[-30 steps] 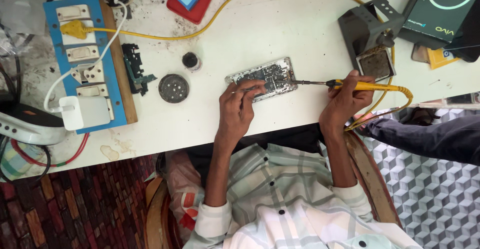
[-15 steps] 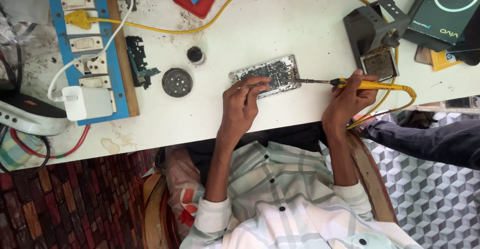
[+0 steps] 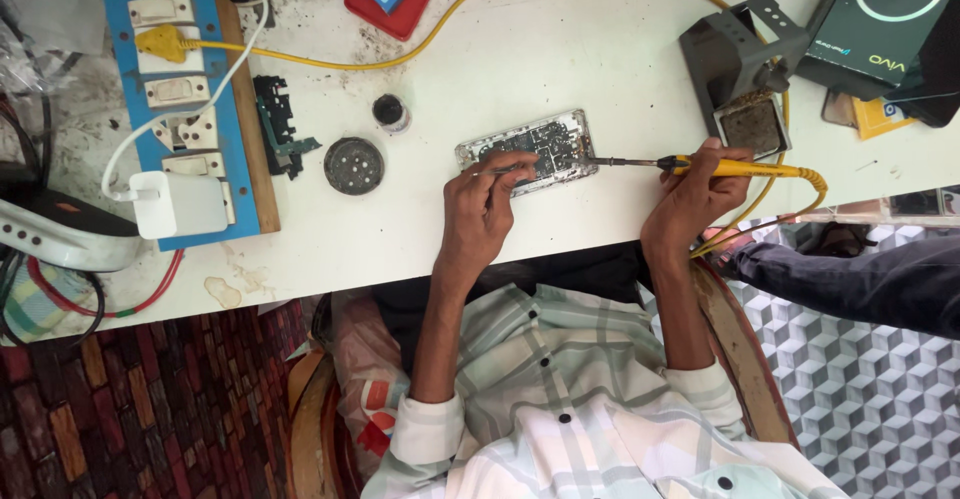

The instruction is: The person uses a soldering iron and a small tool to work on a circuit board placed on a cluttered workbench. The person repeatedly applies the soldering iron to different points on the board while holding the board steady with the other hand.

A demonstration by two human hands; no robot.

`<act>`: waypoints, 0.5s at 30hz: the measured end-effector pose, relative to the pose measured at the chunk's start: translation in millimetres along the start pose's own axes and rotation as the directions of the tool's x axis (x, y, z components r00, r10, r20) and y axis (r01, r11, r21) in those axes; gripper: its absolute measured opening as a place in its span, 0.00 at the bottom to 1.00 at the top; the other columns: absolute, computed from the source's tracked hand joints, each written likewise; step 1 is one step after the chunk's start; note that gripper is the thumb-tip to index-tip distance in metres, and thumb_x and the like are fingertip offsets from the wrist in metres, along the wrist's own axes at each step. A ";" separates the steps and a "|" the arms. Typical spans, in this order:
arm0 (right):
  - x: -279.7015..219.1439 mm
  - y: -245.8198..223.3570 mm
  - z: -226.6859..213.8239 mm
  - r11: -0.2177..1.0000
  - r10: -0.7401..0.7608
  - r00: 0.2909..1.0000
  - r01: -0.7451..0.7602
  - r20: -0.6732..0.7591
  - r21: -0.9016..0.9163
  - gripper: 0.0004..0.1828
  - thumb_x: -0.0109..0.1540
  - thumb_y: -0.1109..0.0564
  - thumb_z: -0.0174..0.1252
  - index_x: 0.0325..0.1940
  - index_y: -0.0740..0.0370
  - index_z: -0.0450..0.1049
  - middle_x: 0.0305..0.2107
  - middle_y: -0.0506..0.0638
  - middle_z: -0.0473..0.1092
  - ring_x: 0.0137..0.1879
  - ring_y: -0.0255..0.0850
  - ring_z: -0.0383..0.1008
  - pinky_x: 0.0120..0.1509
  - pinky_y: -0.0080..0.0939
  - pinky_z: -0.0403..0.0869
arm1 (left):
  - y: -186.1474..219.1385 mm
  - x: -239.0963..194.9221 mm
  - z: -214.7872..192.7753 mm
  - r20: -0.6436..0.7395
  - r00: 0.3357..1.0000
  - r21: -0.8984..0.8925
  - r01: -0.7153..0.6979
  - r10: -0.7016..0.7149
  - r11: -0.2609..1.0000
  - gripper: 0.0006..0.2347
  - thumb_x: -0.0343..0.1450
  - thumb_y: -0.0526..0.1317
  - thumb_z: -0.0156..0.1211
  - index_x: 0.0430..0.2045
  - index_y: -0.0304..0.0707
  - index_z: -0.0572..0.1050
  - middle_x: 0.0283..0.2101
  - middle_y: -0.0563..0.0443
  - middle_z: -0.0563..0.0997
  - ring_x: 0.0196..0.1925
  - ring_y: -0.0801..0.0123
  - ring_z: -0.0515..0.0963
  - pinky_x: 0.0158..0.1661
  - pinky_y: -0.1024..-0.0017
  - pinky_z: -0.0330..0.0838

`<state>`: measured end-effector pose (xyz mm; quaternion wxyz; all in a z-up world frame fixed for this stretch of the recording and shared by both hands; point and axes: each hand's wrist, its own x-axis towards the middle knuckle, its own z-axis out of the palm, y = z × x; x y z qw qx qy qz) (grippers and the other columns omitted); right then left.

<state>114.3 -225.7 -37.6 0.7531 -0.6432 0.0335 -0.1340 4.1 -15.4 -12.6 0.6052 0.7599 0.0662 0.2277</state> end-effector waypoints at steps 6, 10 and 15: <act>0.7 -1.9 3.0 1.000 -0.001 1.000 0.001 0.021 0.007 0.13 0.76 0.58 0.54 0.38 0.60 0.61 0.26 0.44 0.61 0.24 0.29 0.57 0.28 0.31 0.63 | -1.3 -0.4 -0.6 0.004 0.999 -0.037 -0.039 0.040 0.999 0.04 0.76 0.23 0.47 0.36 0.23 0.72 0.49 0.44 0.83 0.46 0.64 0.88 0.34 0.75 0.81; -1.0 -2.1 2.4 1.000 0.026 1.000 -0.026 0.005 0.007 0.11 0.75 0.59 0.53 0.39 0.60 0.62 0.26 0.44 0.62 0.24 0.28 0.58 0.28 0.30 0.63 | -2.0 -1.7 0.1 0.013 0.998 0.038 0.063 -0.064 0.997 0.05 0.75 0.24 0.50 0.32 0.23 0.75 0.46 0.44 0.86 0.29 0.67 0.84 0.22 0.74 0.68; -1.3 -2.6 2.7 1.000 0.015 1.000 -0.014 0.013 -0.010 0.11 0.75 0.59 0.53 0.39 0.60 0.61 0.26 0.44 0.62 0.25 0.28 0.58 0.28 0.30 0.63 | 0.8 -0.6 -0.5 -0.022 1.000 0.014 -0.002 0.002 1.000 0.05 0.75 0.24 0.51 0.32 0.24 0.74 0.45 0.45 0.86 0.33 0.72 0.86 0.23 0.77 0.68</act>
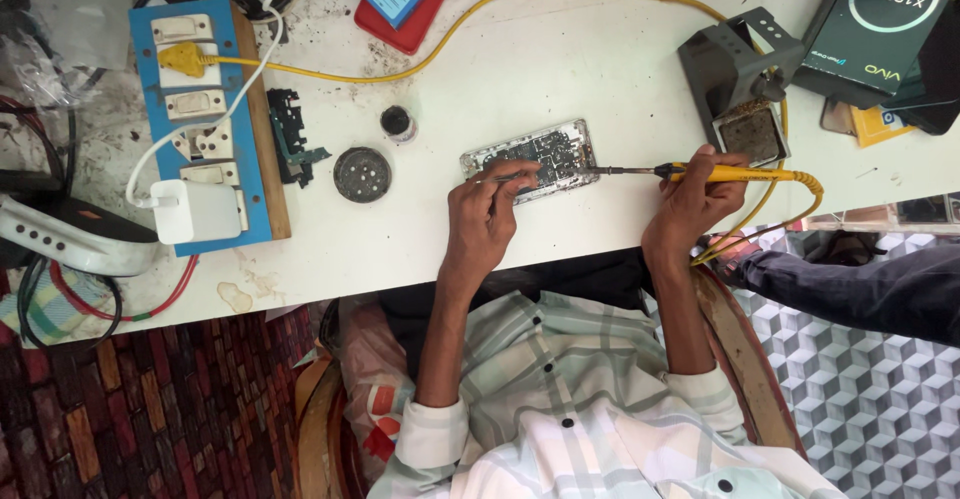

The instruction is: The person uses a soldering iron and a small tool to work on a circuit board placed on a cluttered workbench. The person repeatedly applies the soldering iron to different points on the board while holding the board steady with the other hand.

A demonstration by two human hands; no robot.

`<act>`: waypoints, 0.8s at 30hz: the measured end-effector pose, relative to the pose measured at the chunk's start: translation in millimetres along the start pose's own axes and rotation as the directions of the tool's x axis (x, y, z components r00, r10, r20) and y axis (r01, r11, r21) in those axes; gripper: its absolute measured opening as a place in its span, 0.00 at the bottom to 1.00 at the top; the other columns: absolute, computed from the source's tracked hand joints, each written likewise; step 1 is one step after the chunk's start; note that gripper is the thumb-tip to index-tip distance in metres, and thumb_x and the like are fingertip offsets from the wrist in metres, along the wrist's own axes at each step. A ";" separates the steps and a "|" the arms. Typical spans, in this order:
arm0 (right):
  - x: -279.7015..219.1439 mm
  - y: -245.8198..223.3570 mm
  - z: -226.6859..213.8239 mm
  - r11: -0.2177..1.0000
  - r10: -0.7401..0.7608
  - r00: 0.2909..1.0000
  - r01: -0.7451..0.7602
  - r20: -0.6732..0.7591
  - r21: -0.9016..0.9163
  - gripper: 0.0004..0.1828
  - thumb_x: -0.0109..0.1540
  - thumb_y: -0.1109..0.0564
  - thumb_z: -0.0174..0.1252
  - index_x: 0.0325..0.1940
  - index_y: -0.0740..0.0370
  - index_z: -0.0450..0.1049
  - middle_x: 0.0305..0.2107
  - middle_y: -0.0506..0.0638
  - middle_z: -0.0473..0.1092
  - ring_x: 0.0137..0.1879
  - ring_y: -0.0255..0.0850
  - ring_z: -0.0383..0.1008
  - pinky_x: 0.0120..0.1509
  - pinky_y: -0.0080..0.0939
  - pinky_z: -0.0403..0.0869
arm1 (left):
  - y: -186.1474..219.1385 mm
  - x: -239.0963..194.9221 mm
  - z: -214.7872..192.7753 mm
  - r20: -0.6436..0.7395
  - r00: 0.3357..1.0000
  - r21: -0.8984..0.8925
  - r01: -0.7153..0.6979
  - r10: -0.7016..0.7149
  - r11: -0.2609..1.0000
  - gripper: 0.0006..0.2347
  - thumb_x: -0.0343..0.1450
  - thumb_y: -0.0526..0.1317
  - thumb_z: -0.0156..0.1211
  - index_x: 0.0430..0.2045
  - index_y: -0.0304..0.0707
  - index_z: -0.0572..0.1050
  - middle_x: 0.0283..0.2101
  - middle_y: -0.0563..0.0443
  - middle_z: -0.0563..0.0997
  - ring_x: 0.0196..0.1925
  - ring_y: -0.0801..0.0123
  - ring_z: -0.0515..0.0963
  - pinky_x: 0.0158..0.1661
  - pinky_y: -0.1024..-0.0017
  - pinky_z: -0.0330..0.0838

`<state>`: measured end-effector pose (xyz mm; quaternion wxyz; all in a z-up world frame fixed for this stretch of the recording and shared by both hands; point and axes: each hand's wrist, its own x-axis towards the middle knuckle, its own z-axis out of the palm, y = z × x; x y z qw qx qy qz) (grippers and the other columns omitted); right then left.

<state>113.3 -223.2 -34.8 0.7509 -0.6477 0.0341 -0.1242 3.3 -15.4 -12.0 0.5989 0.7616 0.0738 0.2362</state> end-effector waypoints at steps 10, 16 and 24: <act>-0.1 0.6 -1.4 1.000 0.009 1.000 -0.009 -0.012 -0.016 0.10 0.74 0.59 0.53 0.40 0.60 0.62 0.27 0.43 0.62 0.26 0.28 0.59 0.28 0.30 0.64 | -3.7 -2.0 -0.2 0.026 0.999 -0.004 0.042 -0.042 0.999 0.06 0.74 0.23 0.49 0.35 0.24 0.76 0.46 0.45 0.86 0.34 0.70 0.87 0.24 0.76 0.69; 1.7 0.2 -0.6 0.999 0.033 0.999 -0.033 -0.022 -0.033 0.10 0.74 0.57 0.53 0.40 0.59 0.62 0.27 0.43 0.62 0.26 0.28 0.59 0.29 0.31 0.65 | -3.2 -0.7 -0.3 0.025 0.999 -0.035 0.026 -0.025 0.999 0.06 0.76 0.23 0.48 0.31 0.24 0.72 0.48 0.45 0.86 0.42 0.67 0.89 0.27 0.77 0.73; 2.5 -0.7 -4.5 0.994 0.083 0.994 -0.077 -0.075 0.076 0.11 0.73 0.56 0.54 0.39 0.59 0.63 0.21 0.43 0.59 0.22 0.29 0.56 0.26 0.30 0.59 | 2.3 -0.8 -1.4 0.050 0.997 -0.035 0.052 -0.050 0.998 0.08 0.75 0.23 0.47 0.40 0.26 0.76 0.47 0.45 0.85 0.45 0.64 0.88 0.29 0.76 0.77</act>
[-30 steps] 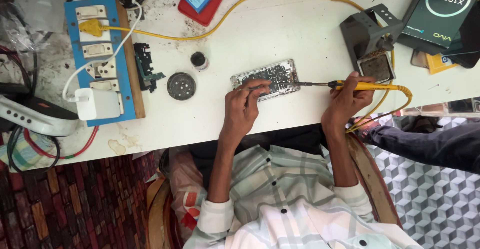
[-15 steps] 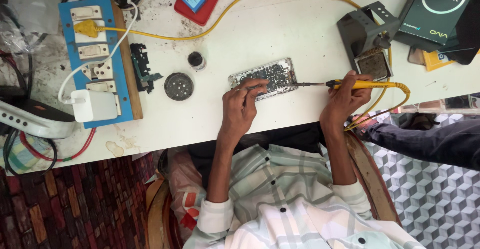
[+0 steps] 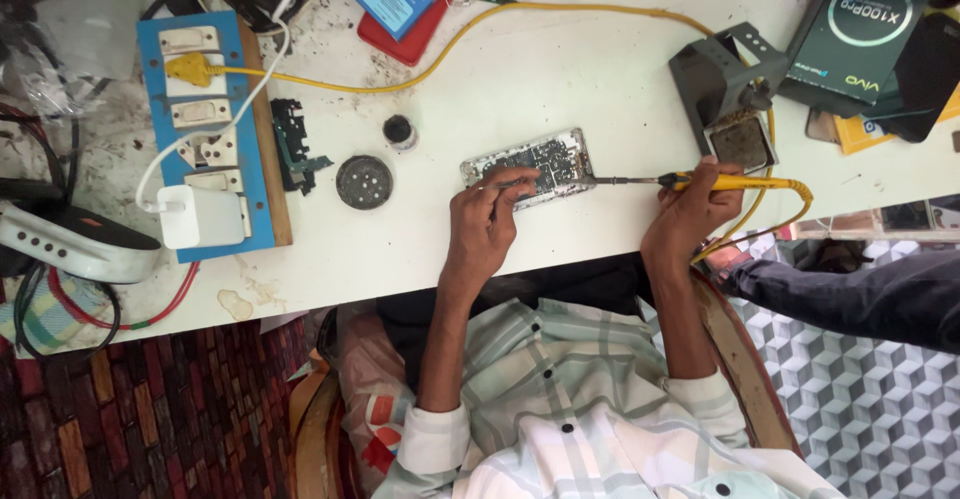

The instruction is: The person uses a soldering iron and a small tool to work on a circuit board placed on a cluttered workbench. The person repeatedly applies the soldering iron to different points on the board while holding the board steady with the other hand.

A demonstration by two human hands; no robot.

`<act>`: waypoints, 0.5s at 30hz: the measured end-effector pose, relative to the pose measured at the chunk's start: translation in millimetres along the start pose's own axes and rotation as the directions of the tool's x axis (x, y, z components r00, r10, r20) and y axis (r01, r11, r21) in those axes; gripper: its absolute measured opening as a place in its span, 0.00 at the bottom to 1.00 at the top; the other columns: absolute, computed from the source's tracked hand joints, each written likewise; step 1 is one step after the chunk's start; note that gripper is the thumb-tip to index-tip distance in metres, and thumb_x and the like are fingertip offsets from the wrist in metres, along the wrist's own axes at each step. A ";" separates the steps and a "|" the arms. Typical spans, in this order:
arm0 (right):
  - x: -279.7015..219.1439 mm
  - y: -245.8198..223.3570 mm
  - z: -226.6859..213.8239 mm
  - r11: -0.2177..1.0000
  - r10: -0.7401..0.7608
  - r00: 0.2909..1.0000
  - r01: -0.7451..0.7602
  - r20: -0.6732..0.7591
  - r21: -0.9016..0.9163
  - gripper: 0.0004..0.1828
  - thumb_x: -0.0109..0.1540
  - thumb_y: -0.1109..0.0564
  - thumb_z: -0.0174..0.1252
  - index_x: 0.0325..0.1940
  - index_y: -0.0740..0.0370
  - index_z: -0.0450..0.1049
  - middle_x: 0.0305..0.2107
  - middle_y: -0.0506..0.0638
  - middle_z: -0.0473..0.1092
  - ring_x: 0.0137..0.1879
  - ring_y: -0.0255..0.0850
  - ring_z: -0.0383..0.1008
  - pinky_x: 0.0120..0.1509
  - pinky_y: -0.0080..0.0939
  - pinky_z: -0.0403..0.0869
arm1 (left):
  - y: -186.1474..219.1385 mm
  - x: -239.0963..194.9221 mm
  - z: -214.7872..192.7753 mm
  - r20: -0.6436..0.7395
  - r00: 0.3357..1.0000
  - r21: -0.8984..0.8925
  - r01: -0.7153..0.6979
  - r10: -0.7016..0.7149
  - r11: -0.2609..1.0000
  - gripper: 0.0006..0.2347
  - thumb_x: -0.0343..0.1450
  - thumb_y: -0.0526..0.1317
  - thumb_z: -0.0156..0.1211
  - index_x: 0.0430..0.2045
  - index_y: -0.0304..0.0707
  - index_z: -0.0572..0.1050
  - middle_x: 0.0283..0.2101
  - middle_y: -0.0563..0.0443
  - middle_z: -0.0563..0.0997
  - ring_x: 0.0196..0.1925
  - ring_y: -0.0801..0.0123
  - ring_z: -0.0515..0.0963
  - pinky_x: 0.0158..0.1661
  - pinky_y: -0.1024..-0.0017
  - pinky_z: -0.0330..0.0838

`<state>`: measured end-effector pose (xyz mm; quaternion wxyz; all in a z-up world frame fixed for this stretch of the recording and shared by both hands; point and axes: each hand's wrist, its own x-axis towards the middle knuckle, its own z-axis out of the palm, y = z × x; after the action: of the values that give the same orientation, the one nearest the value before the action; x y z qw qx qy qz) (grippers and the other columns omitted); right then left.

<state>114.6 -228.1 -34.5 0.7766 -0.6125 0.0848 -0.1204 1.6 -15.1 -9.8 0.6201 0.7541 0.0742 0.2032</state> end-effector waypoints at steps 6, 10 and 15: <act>15.5 -10.2 -4.0 0.991 0.089 0.996 -0.085 -0.030 0.103 0.12 0.72 0.55 0.55 0.37 0.58 0.62 0.21 0.43 0.59 0.19 0.29 0.54 0.24 0.31 0.59 | -1.1 0.0 -0.4 -0.011 0.999 0.020 -0.040 0.040 0.999 0.08 0.75 0.23 0.48 0.39 0.25 0.76 0.47 0.45 0.85 0.44 0.64 0.88 0.34 0.76 0.80; 11.3 -2.3 -3.3 0.999 0.009 0.998 -0.007 -0.055 0.033 0.14 0.74 0.55 0.54 0.36 0.58 0.60 0.20 0.43 0.57 0.21 0.30 0.55 0.26 0.32 0.60 | -5.8 1.6 -0.9 0.024 0.995 0.073 0.093 -0.095 0.993 0.05 0.74 0.24 0.49 0.31 0.23 0.73 0.47 0.45 0.87 0.33 0.66 0.89 0.22 0.72 0.69; 7.2 2.7 -3.8 0.992 -0.099 0.995 0.097 -0.020 -0.080 0.16 0.75 0.54 0.54 0.37 0.58 0.58 0.23 0.43 0.58 0.23 0.30 0.57 0.28 0.32 0.63 | -6.4 -0.7 -1.1 0.003 1.000 -0.034 -0.013 0.013 0.999 0.07 0.75 0.22 0.46 0.38 0.22 0.74 0.49 0.43 0.83 0.46 0.63 0.87 0.31 0.74 0.80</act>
<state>120.7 -233.1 -37.9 0.7437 -0.6448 0.0687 -0.1624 1.4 -13.0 -15.9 0.6317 0.7441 0.0647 0.2074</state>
